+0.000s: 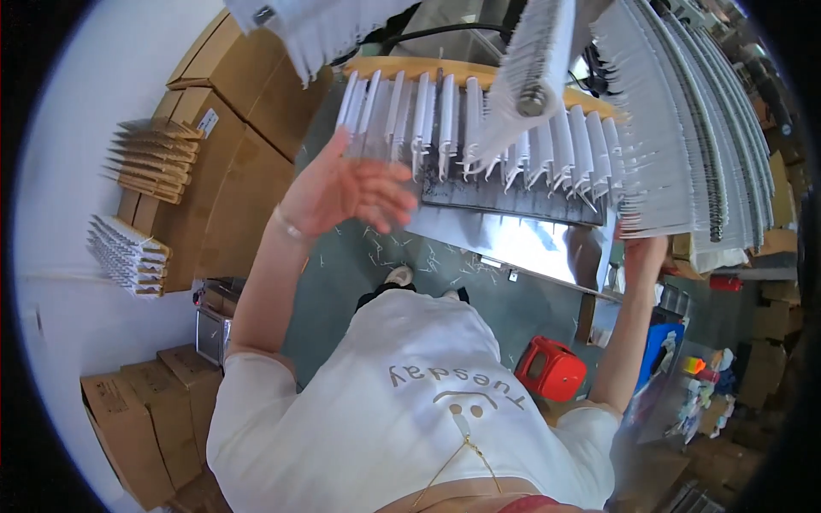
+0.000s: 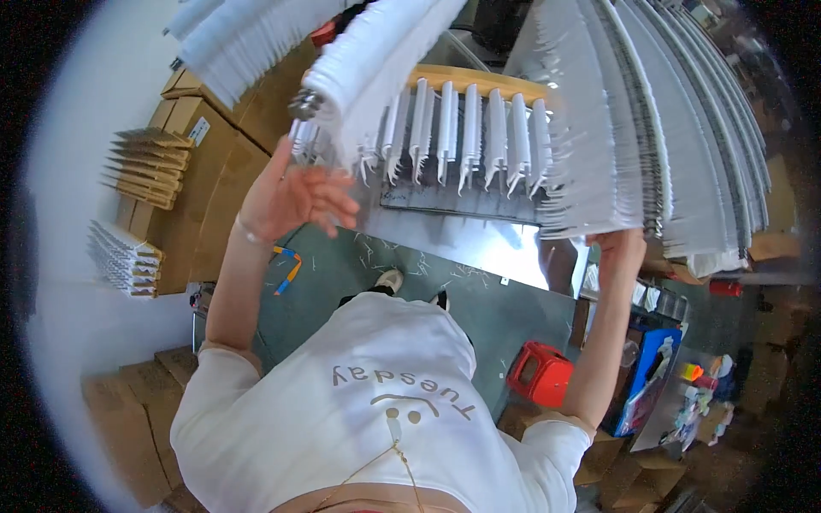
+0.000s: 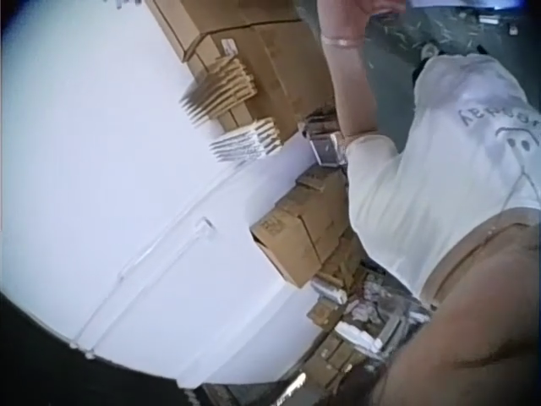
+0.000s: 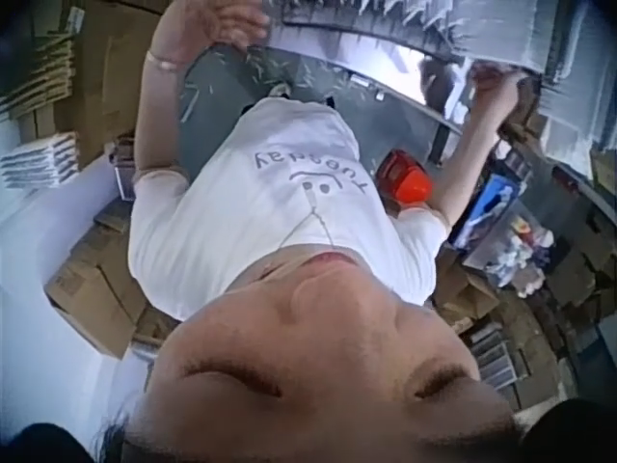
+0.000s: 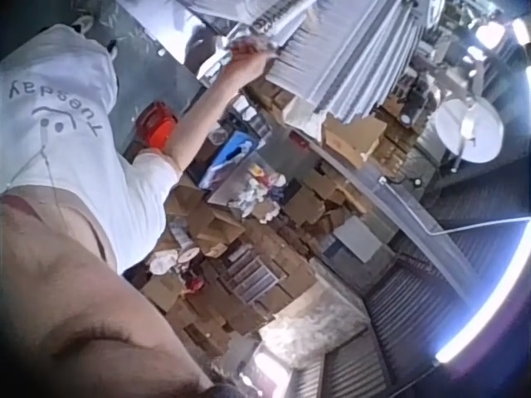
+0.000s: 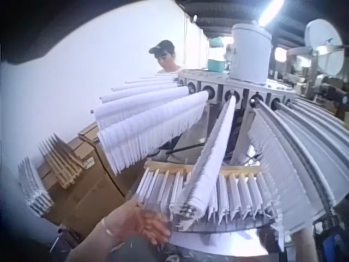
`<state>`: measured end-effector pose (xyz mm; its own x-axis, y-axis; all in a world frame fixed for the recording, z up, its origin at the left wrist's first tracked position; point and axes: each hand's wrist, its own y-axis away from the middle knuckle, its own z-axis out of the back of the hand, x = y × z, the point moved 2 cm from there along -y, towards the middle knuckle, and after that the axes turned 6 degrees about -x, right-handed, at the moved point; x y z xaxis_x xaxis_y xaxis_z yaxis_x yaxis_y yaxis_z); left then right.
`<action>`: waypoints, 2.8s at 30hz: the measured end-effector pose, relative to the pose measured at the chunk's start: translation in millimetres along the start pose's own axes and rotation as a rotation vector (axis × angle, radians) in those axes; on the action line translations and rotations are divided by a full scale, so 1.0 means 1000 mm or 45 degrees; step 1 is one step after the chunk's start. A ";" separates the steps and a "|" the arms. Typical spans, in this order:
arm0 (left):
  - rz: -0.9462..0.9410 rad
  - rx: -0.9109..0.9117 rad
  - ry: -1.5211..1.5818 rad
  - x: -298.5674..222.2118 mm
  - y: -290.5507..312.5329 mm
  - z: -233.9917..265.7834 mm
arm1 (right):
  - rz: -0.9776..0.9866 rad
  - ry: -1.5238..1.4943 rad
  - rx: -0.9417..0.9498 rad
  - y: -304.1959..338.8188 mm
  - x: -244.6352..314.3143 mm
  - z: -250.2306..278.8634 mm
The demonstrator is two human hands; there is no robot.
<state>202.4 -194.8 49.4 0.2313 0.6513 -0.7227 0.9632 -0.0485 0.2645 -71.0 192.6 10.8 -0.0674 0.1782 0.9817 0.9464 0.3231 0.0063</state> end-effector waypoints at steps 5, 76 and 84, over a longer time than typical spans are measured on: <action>-0.028 0.063 -0.143 0.049 0.029 0.020 | 1.006 1.384 0.137 0.038 -0.017 -0.044; -0.292 -0.189 -0.352 -0.035 -0.008 0.127 | 0.793 0.423 -0.368 0.331 0.000 -0.294; -0.601 -0.420 -0.148 -0.040 -0.071 0.103 | 0.823 0.544 -0.576 0.345 0.000 -0.346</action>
<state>138.9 -295.3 -6.8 -0.1807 0.4569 -0.8710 0.8762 0.4770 0.0684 365.4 -17.6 79.0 0.5596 -0.1922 0.8061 0.7988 -0.1340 -0.5865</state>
